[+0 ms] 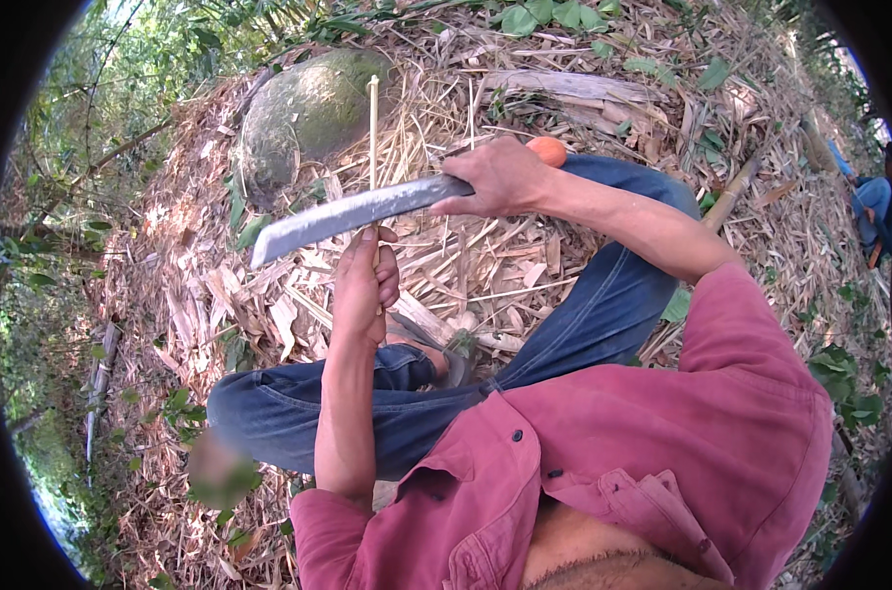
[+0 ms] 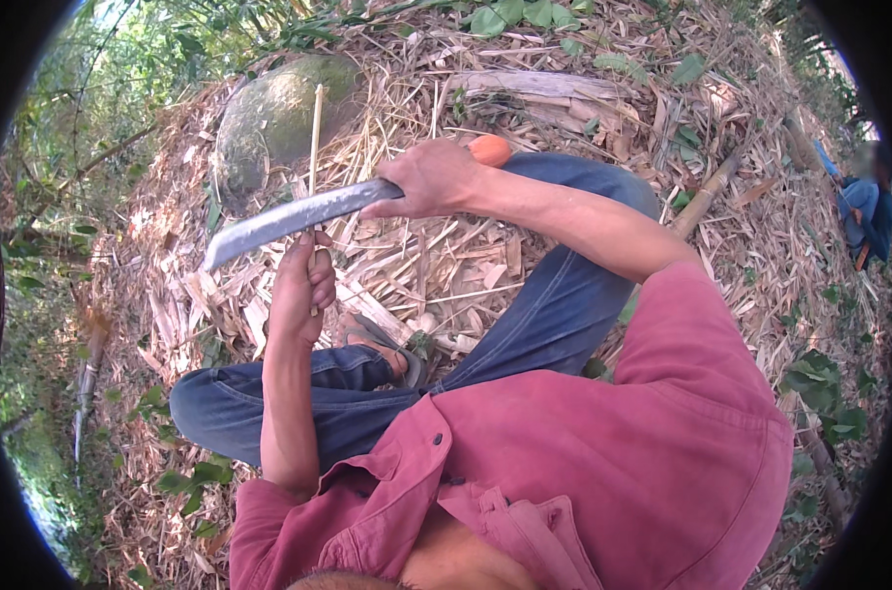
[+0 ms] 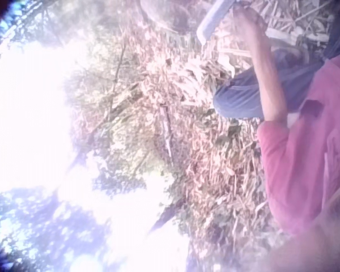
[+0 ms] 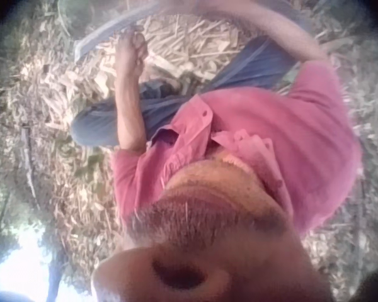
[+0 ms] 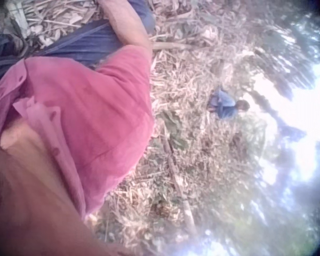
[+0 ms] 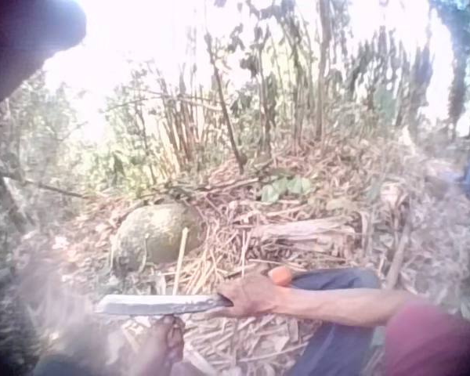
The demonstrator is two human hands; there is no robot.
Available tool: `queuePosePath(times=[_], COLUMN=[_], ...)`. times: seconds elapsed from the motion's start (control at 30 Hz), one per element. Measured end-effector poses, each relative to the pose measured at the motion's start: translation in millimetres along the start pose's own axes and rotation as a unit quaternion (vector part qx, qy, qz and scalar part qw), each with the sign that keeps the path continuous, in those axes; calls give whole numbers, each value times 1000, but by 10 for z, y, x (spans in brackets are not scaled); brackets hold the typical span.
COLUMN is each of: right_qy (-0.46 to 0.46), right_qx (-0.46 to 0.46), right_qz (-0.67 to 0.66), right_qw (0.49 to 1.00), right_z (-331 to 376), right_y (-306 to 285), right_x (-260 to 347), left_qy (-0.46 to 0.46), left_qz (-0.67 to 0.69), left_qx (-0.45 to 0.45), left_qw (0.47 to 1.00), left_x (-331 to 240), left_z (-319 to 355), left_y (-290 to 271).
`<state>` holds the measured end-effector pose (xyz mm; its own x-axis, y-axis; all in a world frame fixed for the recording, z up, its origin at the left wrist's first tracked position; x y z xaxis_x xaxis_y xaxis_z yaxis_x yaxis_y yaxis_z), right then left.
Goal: The person sits on the ground and uses a large knife to sharpen thin wooden sticks. They hold the stick in one hand and repeatedly scrape the blade against the wood to create a pointed tip, occasionally adjusting their grip and the stick's position.
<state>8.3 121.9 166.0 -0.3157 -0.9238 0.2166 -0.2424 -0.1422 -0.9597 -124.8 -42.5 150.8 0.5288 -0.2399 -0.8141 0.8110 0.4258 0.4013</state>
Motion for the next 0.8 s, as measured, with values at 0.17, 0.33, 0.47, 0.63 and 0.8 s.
queuePosePath(times=[0.17, 0.33, 0.47, 0.63, 0.8], right_qy=[6, 48, 47, 186, 320], right_qx=[-9, -2, -13, -34, -19], right_qz=[37, 29, 79, 61, 15], right_qw=[999, 998, 996, 980, 947], right_z=[-30, -87, -172, -211, -140], right_y=[-1, -48, -68, -212, -430], right_x=[-31, -323, -479, -1051, -1635], left_qy=[30, 41, 52, 32, 57], left_qz=[-47, -50, -58, -30, -9], left_qx=[-23, -5, -1, 21, 24], left_qw=[998, 998, 997, 999, 998], left_x=[11, 8, -3, -20, -122], left_z=[51, 48, 88, 151, 140], left_y=[-52, -37, -48, 20, 74])
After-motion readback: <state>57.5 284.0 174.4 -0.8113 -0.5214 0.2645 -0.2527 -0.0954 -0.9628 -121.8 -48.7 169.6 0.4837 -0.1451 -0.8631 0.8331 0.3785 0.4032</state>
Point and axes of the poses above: each hand's wrist, its own z-axis away from the middle knuckle, its own y-axis out of the palm, x = y × z, the point moved 4 cm from there along -z, towards the middle knuckle, and after that the axes turned 3 degrees about z, right-handed, at the moved point
